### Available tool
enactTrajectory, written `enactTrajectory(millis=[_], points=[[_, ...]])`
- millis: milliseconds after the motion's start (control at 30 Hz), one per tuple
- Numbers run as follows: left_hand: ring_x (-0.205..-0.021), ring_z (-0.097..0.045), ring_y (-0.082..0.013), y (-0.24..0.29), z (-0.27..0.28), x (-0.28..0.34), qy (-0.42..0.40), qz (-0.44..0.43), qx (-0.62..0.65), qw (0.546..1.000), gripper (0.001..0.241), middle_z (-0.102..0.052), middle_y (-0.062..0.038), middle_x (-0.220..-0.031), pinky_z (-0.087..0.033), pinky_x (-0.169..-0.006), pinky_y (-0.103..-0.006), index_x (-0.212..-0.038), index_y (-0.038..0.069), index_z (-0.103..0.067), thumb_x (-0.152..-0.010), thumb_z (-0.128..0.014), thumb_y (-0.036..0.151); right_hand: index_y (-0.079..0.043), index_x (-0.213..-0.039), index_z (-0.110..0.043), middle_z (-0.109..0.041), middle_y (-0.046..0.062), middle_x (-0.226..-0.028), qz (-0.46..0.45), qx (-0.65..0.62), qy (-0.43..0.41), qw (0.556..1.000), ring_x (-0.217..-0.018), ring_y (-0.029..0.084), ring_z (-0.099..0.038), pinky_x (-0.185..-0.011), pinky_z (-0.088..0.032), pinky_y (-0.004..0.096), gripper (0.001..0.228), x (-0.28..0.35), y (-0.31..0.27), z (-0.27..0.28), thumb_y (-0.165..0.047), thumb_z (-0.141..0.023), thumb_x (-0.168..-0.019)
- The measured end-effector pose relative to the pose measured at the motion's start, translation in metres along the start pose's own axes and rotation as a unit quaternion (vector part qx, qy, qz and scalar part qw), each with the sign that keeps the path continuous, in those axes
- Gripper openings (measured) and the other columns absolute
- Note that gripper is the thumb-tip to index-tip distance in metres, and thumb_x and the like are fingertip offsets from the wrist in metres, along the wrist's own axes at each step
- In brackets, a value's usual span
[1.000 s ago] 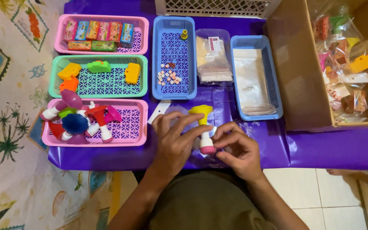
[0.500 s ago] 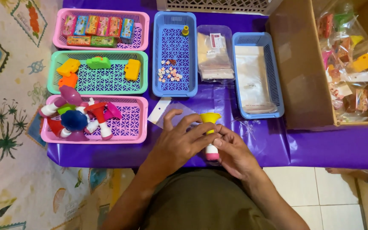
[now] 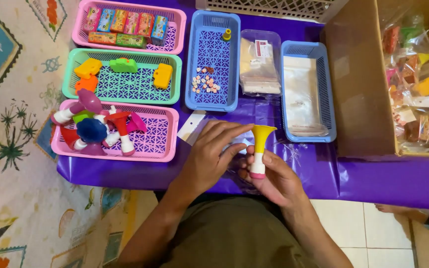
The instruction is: A person packages a small yellow toy by placing it into a clear plastic bag and attaching a white cardboard header.
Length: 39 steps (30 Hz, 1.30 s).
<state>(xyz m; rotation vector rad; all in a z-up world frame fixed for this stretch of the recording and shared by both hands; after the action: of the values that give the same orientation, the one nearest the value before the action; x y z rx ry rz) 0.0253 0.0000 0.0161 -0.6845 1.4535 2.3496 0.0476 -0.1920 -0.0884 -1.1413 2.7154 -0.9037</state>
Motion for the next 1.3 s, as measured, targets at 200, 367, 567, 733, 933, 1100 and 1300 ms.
enactTrajectory(millis=[200,367,567,733,933,1100,1300], points=[[-0.093,-0.07,-0.0245,0.0,-0.003,-0.008,0.018,0.06,0.068,0.996,0.032,-0.072,-0.005,-0.1,-0.056,-0.088,-0.0386,-0.13,0.014,-0.069,-0.099,-0.069,0.023,0.011,-0.129,-0.06,-0.075,0.021,-0.105,0.037,0.08,0.044,0.995,-0.106,0.032,-0.07,-0.094,-0.054,0.046,0.041,0.001,-0.002,0.002,-0.013,-0.059,-0.095],[-0.084,-0.072,-0.0233,0.011,0.001,-0.011,0.021,0.079,0.15,0.985,0.019,-0.075,-0.007,-0.09,-0.057,-0.079,-0.035,-0.11,0.014,-0.078,-0.094,-0.074,0.023,0.011,-0.113,-0.071,-0.076,0.021,-0.098,0.161,0.334,0.071,0.926,-0.096,0.031,-0.072,-0.086,-0.059,0.046,0.031,0.009,-0.011,0.01,-0.001,-0.075,-0.085],[-0.079,-0.072,-0.0184,0.034,0.011,-0.007,0.029,0.103,0.205,0.973,0.031,-0.076,-0.006,-0.084,-0.057,-0.074,-0.0313,-0.112,0.011,-0.078,-0.084,-0.084,0.02,0.007,-0.094,-0.075,-0.074,0.022,-0.092,0.337,0.542,-0.027,0.77,-0.088,0.04,-0.073,-0.081,-0.058,0.051,0.026,0.007,-0.041,-0.039,-0.008,-0.088,-0.077],[-0.076,-0.071,-0.0196,0.034,0.012,0.001,0.0,0.096,0.216,0.972,0.038,-0.077,-0.008,-0.083,-0.057,-0.073,-0.034,-0.116,0.007,-0.076,-0.081,-0.087,0.015,0.008,-0.095,-0.073,-0.074,0.026,-0.101,0.406,0.558,-0.063,0.721,-0.101,0.049,-0.073,-0.091,-0.056,0.062,0.024,0.004,-0.051,-0.075,-0.011,-0.083,-0.083],[-0.07,-0.067,-0.0202,0.039,0.011,0.003,0.001,0.073,0.219,0.973,0.032,-0.074,-0.008,-0.078,-0.054,-0.07,-0.0331,-0.114,0.006,-0.077,-0.083,-0.085,0.008,0.01,-0.097,-0.073,-0.073,0.027,-0.1,0.42,0.555,-0.055,0.716,-0.101,0.05,-0.073,-0.095,-0.054,0.068,0.026,0.005,-0.05,-0.087,-0.01,-0.082,-0.084],[-0.061,-0.067,-0.0193,0.04,0.012,0.001,0.052,0.045,0.146,0.987,0.019,-0.071,-0.004,-0.067,-0.055,-0.06,-0.0294,-0.099,0.009,-0.081,-0.081,-0.083,0.003,0.006,-0.114,-0.073,-0.063,0.027,-0.12,0.412,0.522,0.004,0.747,-0.12,0.049,-0.065,-0.102,-0.056,0.053,0.037,0.005,-0.046,-0.074,0.001,-0.084,-0.079],[-0.064,-0.068,-0.0196,0.032,-0.007,0.014,0.081,-0.064,-0.031,0.994,0.016,-0.07,-0.001,-0.071,-0.056,-0.059,-0.0297,-0.093,0.015,-0.08,-0.085,-0.079,0.001,0.006,-0.147,-0.046,-0.056,0.016,-0.138,0.243,0.261,0.092,0.93,-0.104,0.024,-0.072,-0.084,-0.06,0.029,0.052,0.003,-0.049,-0.053,-0.007,-0.059,-0.098]])
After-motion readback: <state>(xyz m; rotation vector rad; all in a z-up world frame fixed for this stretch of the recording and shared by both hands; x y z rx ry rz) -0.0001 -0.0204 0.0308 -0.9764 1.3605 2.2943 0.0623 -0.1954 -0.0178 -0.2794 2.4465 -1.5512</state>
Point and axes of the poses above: each hand's wrist, its own x-axis away from the middle knuckle, its own z-axis out of the back of the hand, y = z × x, the point moved 3 cm from there along -x, towards the middle knuckle
